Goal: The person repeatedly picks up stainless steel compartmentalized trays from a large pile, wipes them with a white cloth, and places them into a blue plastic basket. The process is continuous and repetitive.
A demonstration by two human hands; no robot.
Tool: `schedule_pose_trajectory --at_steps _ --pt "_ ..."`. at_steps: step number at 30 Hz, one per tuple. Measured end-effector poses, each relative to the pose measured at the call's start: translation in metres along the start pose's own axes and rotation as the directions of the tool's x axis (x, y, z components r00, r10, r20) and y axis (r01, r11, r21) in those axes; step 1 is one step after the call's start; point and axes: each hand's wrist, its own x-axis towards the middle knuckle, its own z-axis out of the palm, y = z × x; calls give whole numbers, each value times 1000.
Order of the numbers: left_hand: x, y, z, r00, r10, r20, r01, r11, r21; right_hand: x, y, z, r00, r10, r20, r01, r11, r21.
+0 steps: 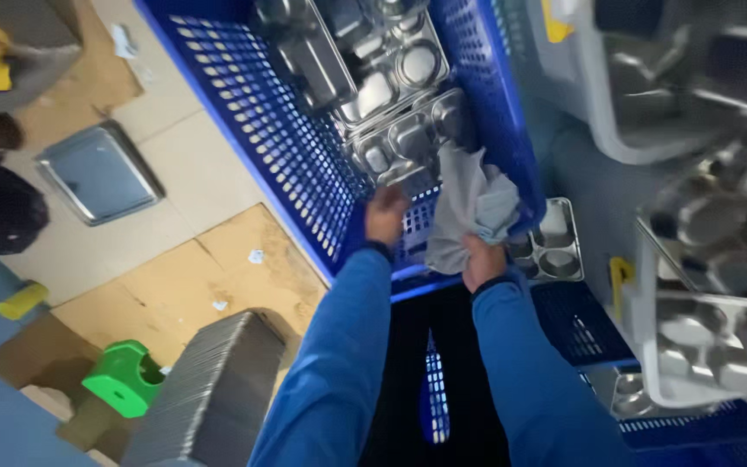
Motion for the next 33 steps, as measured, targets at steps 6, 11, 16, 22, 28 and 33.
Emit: schedule_pose_trajectory --at_steps 6,11,16,22,28,33 --pt "116 -75 -48 947 -153 -283 133 987 -90 -11 -8 14 966 4 257 -125 882 455" --pt "151 -79 -45 933 -134 -333 115 991 -76 -30 -23 4 918 -102 384 -101 875 473" --pt "101 -36 -21 1000 -14 -19 10 985 -170 -44 -16 -16 909 -114 400 -75 901 428" --pt "-20 61 0 991 108 -84 -103 993 61 -89 -48 -54 892 -80 445 -250 732 633" --pt "-207 214 -69 830 107 547 -151 988 37 -158 -143 -43 727 -346 593 -262 659 705" --pt "-216 288 -82 544 267 795 195 882 -429 -206 -185 -15 714 -529 459 256 807 532"
